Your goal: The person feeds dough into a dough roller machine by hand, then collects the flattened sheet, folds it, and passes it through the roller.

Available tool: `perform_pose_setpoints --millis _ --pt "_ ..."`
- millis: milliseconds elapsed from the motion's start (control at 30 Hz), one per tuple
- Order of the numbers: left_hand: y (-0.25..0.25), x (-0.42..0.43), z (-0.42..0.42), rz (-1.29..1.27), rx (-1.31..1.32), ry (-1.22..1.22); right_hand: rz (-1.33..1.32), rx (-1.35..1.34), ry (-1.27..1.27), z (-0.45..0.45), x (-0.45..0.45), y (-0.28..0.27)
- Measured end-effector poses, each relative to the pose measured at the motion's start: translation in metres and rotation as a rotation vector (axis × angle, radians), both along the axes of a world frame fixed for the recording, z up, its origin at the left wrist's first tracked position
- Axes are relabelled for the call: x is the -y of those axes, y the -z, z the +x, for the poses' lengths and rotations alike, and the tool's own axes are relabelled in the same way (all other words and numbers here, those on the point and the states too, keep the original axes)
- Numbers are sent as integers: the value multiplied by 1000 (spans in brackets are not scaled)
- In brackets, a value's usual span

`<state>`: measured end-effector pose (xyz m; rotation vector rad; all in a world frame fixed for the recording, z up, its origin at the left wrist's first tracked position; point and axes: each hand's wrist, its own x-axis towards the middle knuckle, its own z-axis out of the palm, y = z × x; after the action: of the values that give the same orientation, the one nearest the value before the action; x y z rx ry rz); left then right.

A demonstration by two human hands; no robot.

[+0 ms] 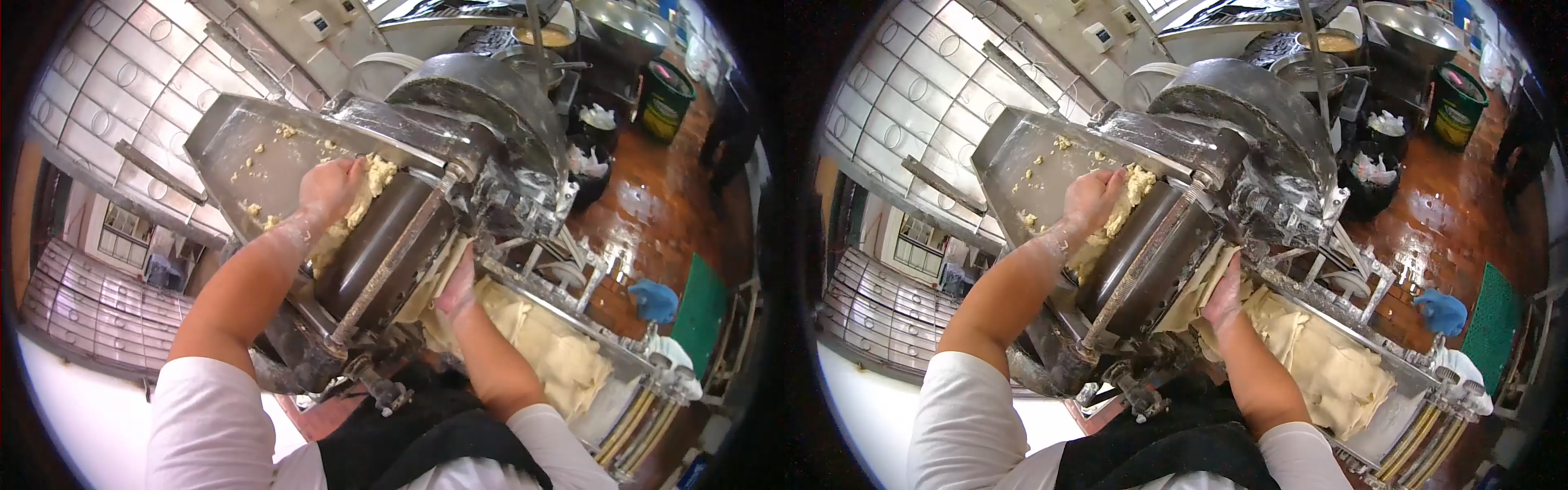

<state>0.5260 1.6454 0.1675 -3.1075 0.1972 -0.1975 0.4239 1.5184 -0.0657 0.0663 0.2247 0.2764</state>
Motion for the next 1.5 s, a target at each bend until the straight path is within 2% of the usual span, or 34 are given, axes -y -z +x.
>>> perform_pose_setpoints --millis 67,100,233,333,400,500,600,667,700,800,900,1000,1067,1100,1200,1267,1300,1333,1367,1433,1500 --pt "-1 1 -1 42 -9 6 -105 -100 64 -5 2 14" --pt "-1 0 0 62 -20 15 -97 -47 41 -9 7 22" --pt "-4 4 -1 137 -22 77 -313 -165 -111 -36 24 33" --pt "-13 12 1 202 -161 33 -518 -167 -309 -45 26 104" --pt "2 -8 22 81 -236 48 -696 -103 -338 -54 28 148" --pt "3 -13 18 15 -253 58 -1289 -353 -408 -73 47 122" --pt "3 -10 18 10 -286 24 -1921 -331 75 -81 43 100" --pt "5 -7 14 85 -268 56 -1732 -200 135 -65 32 97" --pt "2 -3 9 74 -275 40 -1457 -143 -29 -52 34 76" --pt "-5 7 -2 29 -279 -12 -832 -80 -246 -30 14 24" --pt "-1 6 -1 -31 -298 -51 -512 -94 -278 -15 -2 -26" --pt "3 3 -2 -82 -299 -57 -178 67 -220 0 -21 -17" --pt "23 -11 7 -111 -195 -40 -154 1 -213 10 -30 -16" --pt "19 -8 0 -253 -245 -101 -172 5 -186 11 -34 -20" --pt "12 -2 -27 -306 -112 -39 -120 -47 -177 16 -43 -12" --pt "10 -10 -27 -363 -254 -28 -78 -67 -156 16 -52 -2" --pt "0 -11 -33 -409 -311 -8 -271 -68 -130 -1 -41 -32" --pt "-11 -15 -36 -457 -362 11 -273 -46 -107 -2 -41 -44" --pt "-25 -24 -30 -452 -365 -84 -273 -24 -85 0 -42 -52" --pt "-53 -74 -2 -97 -239 -24 -275 11 -34 -11 -32 -86" --pt "-88 -107 11 510 -329 -132 -203 21 -99 10 -44 -21"
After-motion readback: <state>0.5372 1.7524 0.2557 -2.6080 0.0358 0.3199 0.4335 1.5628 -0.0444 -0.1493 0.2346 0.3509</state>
